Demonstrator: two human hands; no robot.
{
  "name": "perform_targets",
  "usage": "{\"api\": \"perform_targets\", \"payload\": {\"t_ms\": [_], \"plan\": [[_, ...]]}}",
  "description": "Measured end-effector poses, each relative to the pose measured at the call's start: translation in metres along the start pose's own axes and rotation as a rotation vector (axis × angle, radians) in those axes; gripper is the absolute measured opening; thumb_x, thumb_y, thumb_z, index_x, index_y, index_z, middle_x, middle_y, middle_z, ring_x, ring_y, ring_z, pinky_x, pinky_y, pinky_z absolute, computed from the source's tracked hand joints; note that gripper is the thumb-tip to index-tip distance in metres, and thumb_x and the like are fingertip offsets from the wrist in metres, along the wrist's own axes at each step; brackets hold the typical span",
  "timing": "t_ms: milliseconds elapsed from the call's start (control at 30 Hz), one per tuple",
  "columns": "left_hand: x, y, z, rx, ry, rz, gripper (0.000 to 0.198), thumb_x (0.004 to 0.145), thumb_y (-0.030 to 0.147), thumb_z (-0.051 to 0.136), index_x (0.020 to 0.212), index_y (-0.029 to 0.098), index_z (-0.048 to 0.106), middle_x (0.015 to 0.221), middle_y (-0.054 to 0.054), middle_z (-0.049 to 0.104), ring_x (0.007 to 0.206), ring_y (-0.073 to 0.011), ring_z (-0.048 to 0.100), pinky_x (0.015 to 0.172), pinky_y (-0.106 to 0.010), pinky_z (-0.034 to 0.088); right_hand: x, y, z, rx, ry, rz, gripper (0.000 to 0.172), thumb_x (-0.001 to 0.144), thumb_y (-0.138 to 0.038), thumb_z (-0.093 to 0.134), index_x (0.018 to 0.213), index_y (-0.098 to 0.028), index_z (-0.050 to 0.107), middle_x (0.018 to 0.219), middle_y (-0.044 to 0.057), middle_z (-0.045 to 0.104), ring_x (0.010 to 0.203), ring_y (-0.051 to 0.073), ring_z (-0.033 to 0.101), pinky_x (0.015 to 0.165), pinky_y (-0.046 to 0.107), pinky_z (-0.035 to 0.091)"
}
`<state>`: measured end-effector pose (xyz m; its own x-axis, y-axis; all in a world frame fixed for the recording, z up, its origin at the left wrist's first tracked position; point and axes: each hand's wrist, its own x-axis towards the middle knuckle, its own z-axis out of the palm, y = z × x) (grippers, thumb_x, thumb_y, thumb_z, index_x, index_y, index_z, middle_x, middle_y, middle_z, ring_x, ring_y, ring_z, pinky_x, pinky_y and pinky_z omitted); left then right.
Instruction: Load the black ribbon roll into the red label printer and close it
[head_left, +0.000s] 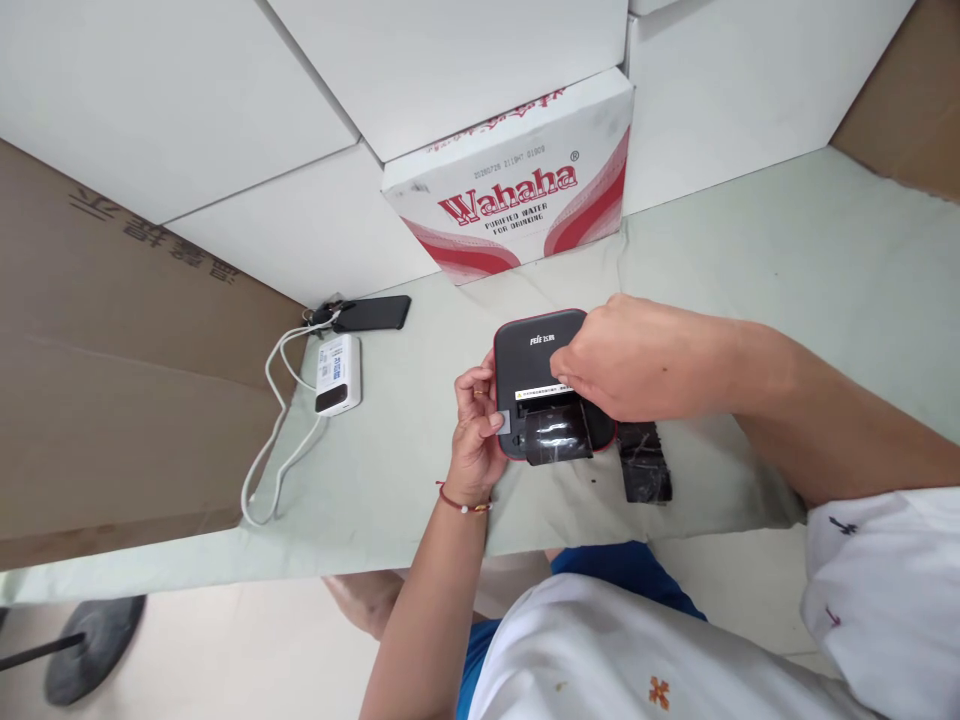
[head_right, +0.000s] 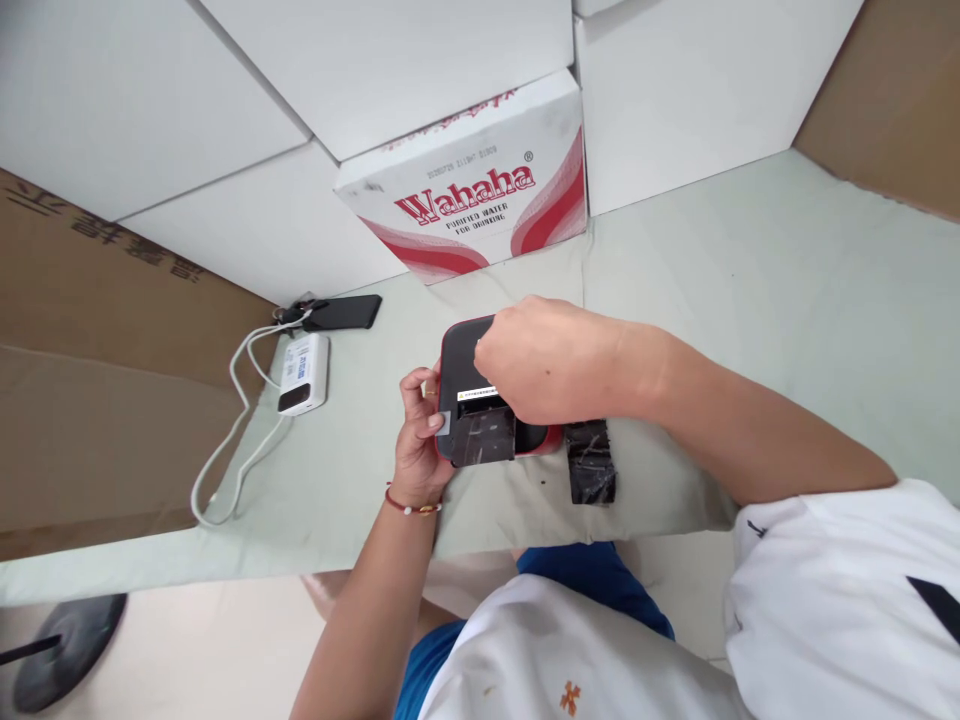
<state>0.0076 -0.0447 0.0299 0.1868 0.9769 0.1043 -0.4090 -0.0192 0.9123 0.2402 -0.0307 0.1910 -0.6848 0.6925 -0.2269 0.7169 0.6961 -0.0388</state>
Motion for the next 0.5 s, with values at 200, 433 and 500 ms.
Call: {"api": "perform_targets", "payload": {"t_ms": [200, 433, 500], "plan": [[-0.002, -0.002, 0.004, -0.061, 0.046, -0.053, 0.066, 0.073, 0.032, 0.086, 0.130, 0.046, 0.056, 0.158, 0.003, 0.055, 0.146, -0.0278, 0.053, 0.119, -0.047, 0.049, -0.010, -0.019, -0.007, 0.108, 0.047, -0.117, 0.016, 0.089, -0.011, 0.057, 0.088, -0.019, 0.070, 0.068, 0.006, 0.067, 0.060, 0.018, 0.054, 0.058, 0.033, 0.027], [-0.005, -0.006, 0.000, -0.014, 0.021, -0.037, 0.067, 0.077, 0.034, 0.086, 0.132, 0.050, 0.052, 0.164, 0.007, 0.048, 0.147, -0.0230, 0.054, 0.115, -0.039, 0.052, -0.010, -0.023, -0.008, 0.089, -0.023, -0.157, 0.020, 0.090, -0.007, 0.053, 0.086, -0.019, 0.069, 0.069, 0.003, 0.067, 0.051, 0.014, 0.043, 0.054, 0.034, 0.025], [-0.005, -0.007, 0.001, -0.006, 0.020, -0.028, 0.065, 0.078, 0.038, 0.087, 0.132, 0.049, 0.052, 0.167, 0.006, 0.044, 0.153, -0.0256, 0.048, 0.116, -0.041, 0.051, -0.006, -0.019, -0.005, 0.068, 0.000, -0.116, 0.021, 0.091, -0.007, 0.052, 0.087, -0.018, 0.071, 0.072, 0.005, 0.070, 0.054, 0.016, 0.048, 0.055, 0.033, 0.027]]}}
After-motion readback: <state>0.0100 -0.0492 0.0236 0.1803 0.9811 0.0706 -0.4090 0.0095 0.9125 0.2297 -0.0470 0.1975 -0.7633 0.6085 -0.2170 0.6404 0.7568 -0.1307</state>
